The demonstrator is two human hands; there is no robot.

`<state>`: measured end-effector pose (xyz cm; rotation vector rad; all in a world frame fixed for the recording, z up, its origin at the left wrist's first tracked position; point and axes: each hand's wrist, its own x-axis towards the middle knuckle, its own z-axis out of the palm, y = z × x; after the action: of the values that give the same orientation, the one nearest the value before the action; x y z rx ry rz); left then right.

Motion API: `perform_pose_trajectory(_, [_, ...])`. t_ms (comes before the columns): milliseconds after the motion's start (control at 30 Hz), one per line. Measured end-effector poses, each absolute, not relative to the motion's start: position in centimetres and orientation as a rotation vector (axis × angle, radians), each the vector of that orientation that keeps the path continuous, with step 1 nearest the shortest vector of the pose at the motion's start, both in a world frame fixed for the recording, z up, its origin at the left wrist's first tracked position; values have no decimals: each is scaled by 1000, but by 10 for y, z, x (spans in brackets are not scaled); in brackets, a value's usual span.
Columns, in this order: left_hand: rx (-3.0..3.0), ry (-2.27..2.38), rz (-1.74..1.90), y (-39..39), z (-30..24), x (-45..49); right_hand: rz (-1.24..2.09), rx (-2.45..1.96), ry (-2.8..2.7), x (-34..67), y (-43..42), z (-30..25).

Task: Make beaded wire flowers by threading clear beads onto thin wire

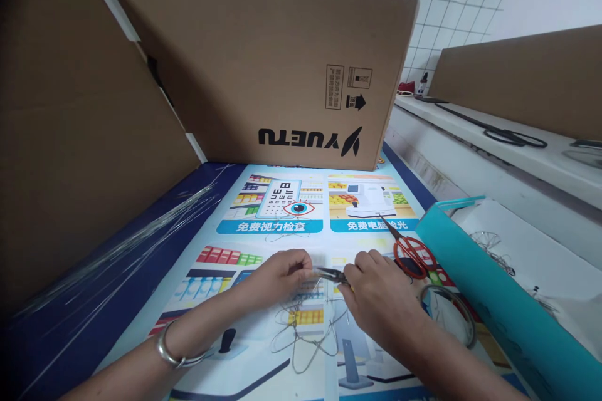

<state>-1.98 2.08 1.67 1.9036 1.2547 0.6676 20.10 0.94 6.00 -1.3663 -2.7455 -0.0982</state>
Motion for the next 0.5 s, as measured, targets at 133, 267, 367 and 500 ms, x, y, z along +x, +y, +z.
perform_pose_trajectory(133, [1922,1279,665,21,16,-20,-59,-1356,-2754,200,7,62])
perform_pose_trajectory(267, [1961,1280,664,21,15,-19,61,-1280,-2855,195,1,59])
perform_pose_trajectory(367, [1999,1274,670,21,14,-19,6,-1305,-2875,191,-2,56])
perform_pose_trajectory(500, [2052,1260,686,20,13,-18,-48,-1308,-2889,188,-1,55])
